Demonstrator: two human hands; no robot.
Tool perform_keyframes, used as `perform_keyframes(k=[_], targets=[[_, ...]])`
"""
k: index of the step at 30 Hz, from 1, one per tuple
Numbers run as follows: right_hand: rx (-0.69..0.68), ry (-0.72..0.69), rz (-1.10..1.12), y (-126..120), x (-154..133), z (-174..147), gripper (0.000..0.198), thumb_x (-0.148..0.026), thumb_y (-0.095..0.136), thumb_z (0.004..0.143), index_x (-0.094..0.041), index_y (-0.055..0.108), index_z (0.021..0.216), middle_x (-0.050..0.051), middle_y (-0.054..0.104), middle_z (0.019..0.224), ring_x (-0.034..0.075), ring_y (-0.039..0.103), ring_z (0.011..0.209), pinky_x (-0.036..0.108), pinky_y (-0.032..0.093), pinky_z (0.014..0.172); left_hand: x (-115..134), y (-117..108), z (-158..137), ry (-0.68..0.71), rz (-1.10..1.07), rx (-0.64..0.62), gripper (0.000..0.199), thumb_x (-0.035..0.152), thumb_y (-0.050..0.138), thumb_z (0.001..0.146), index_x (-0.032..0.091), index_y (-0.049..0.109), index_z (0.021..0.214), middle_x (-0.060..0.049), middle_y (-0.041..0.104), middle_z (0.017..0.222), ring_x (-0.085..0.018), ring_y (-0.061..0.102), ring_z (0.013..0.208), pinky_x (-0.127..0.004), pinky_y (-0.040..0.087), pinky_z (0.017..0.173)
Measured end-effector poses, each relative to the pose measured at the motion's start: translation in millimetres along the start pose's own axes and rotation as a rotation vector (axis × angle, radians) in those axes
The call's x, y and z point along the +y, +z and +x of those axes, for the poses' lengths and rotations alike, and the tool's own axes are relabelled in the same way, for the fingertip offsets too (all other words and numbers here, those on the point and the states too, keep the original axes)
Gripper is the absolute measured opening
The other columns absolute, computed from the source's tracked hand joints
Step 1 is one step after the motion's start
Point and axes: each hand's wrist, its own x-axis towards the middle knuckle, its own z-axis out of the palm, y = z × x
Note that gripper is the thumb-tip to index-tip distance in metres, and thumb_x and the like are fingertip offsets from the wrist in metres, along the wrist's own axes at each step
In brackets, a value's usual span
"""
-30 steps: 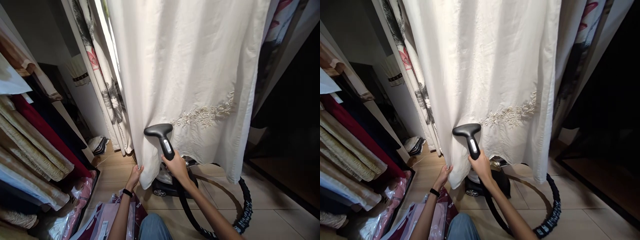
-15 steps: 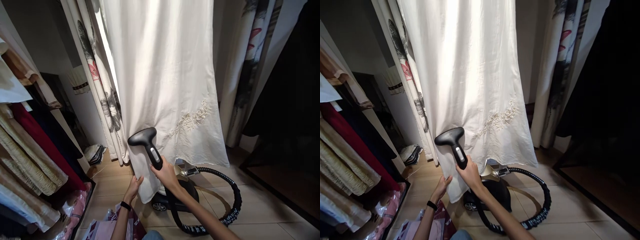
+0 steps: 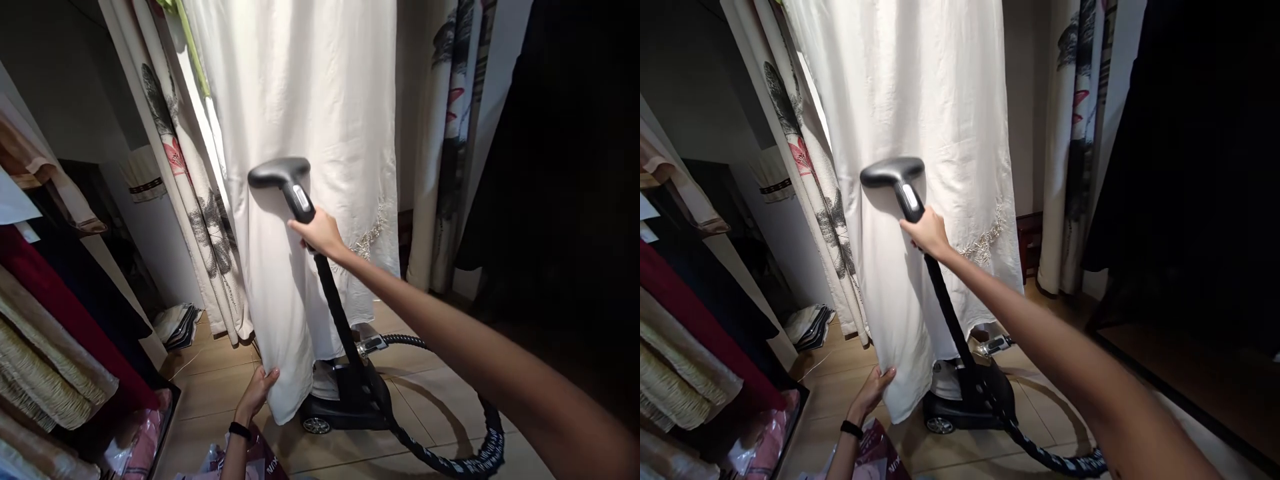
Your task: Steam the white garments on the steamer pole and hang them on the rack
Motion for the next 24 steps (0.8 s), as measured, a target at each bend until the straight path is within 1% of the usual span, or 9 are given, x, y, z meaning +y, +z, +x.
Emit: perform_keyframes(k=[3, 6, 8, 11, 15, 18, 20, 22, 24], targets=[[0.05, -0.074, 0.013, -14, -18, 22, 0.038, -0.032, 0.066, 0.076, -0.014, 0.05, 0.104, 0.005, 0.064, 0.078, 0.014, 0.057, 0.046, 0.024, 0.042, 0.039, 1, -3, 1, -0.003, 0.021, 0.026, 0.054, 0.054, 0.083, 0.058, 0.014, 0.069, 0.091, -0.007, 0.072, 0.085, -0.02, 0.063, 0.078, -0.03, 0.049, 0.077], [0.079, -0.078, -0.001, -20, -11, 17, 0.038, -0.034, 0.067, 0.075, -0.014, 0.049, 0.103, 0.007, 0.064, 0.083, 0.013, 0.057, 0.046, 0.024, 0.041, 0.039, 0, -4, 4, -0.018, 0.023, 0.028, 0.053, 0.054, 0.084, 0.056, 0.014, 0.069, 0.087, -0.005, 0.071, 0.08, -0.019, 0.062, 0.075, -0.029, 0.048, 0.074], [0.06, -0.032, -0.02, -17, 9, -1, 0.037, -0.036, 0.068, 0.076, -0.015, 0.05, 0.101, 0.006, 0.064, 0.082, 0.013, 0.057, 0.046, 0.024, 0.042, 0.039, -2, -3, 6, -0.02, 0.019, 0.02, 0.053, 0.054, 0.084, 0.057, 0.014, 0.068, 0.087, -0.005, 0.071, 0.078, -0.018, 0.062, 0.073, -0.029, 0.048, 0.073], [-0.007, 0.113, -0.049, -6, 52, -44, 0.033, -0.037, 0.067, 0.076, -0.016, 0.05, 0.096, 0.002, 0.063, 0.072, 0.013, 0.057, 0.045, 0.022, 0.042, 0.04, -4, -1, 7, -0.015, 0.044, 0.024, 0.053, 0.055, 0.082, 0.059, 0.014, 0.067, 0.087, -0.006, 0.071, 0.079, -0.019, 0.063, 0.072, -0.03, 0.048, 0.073], [-0.103, 0.253, -0.091, 12, 111, -109, 0.029, -0.037, 0.065, 0.076, -0.018, 0.049, 0.092, -0.002, 0.06, 0.064, 0.013, 0.058, 0.044, 0.023, 0.042, 0.045, 8, -11, 5, -0.015, 0.089, -0.041, 0.056, 0.052, 0.082, 0.061, 0.013, 0.068, 0.098, -0.012, 0.071, 0.098, -0.024, 0.064, 0.088, -0.036, 0.048, 0.085], [-0.158, 0.315, -0.123, 15, 140, -145, 0.025, -0.037, 0.064, 0.075, -0.02, 0.048, 0.085, -0.004, 0.058, 0.061, 0.015, 0.059, 0.046, 0.025, 0.043, 0.049, 46, -26, 13, 0.063, -0.023, -0.13, 0.066, 0.059, 0.073, 0.069, 0.017, 0.063, 0.118, -0.015, 0.062, 0.125, -0.028, 0.058, 0.113, -0.042, 0.043, 0.099], [-0.162, 0.349, -0.129, 13, 150, -158, 0.024, -0.039, 0.062, 0.074, -0.022, 0.047, 0.081, -0.003, 0.059, 0.059, 0.017, 0.059, 0.048, 0.026, 0.042, 0.051, 86, -30, 30, 0.226, -0.141, -0.045, 0.07, 0.073, 0.054, 0.077, 0.023, 0.058, 0.126, -0.012, 0.053, 0.139, -0.028, 0.049, 0.126, -0.043, 0.037, 0.106], [-0.143, 0.37, -0.134, 9, 154, -163, 0.024, -0.041, 0.06, 0.074, -0.023, 0.047, 0.08, -0.003, 0.059, 0.056, 0.018, 0.059, 0.049, 0.028, 0.042, 0.053, 128, -24, 54, 0.35, -0.182, 0.023, 0.07, 0.074, 0.044, 0.082, 0.027, 0.053, 0.132, -0.008, 0.044, 0.147, -0.026, 0.039, 0.136, -0.044, 0.031, 0.111], [-0.113, 0.359, -0.146, 5, 153, -162, 0.026, -0.044, 0.06, 0.073, -0.023, 0.047, 0.079, -0.003, 0.058, 0.053, 0.019, 0.06, 0.051, 0.029, 0.042, 0.056, 163, -8, 79, 0.378, -0.17, -0.014, 0.073, 0.074, 0.044, 0.082, 0.022, 0.053, 0.132, -0.011, 0.049, 0.143, -0.028, 0.038, 0.136, -0.046, 0.031, 0.111]])
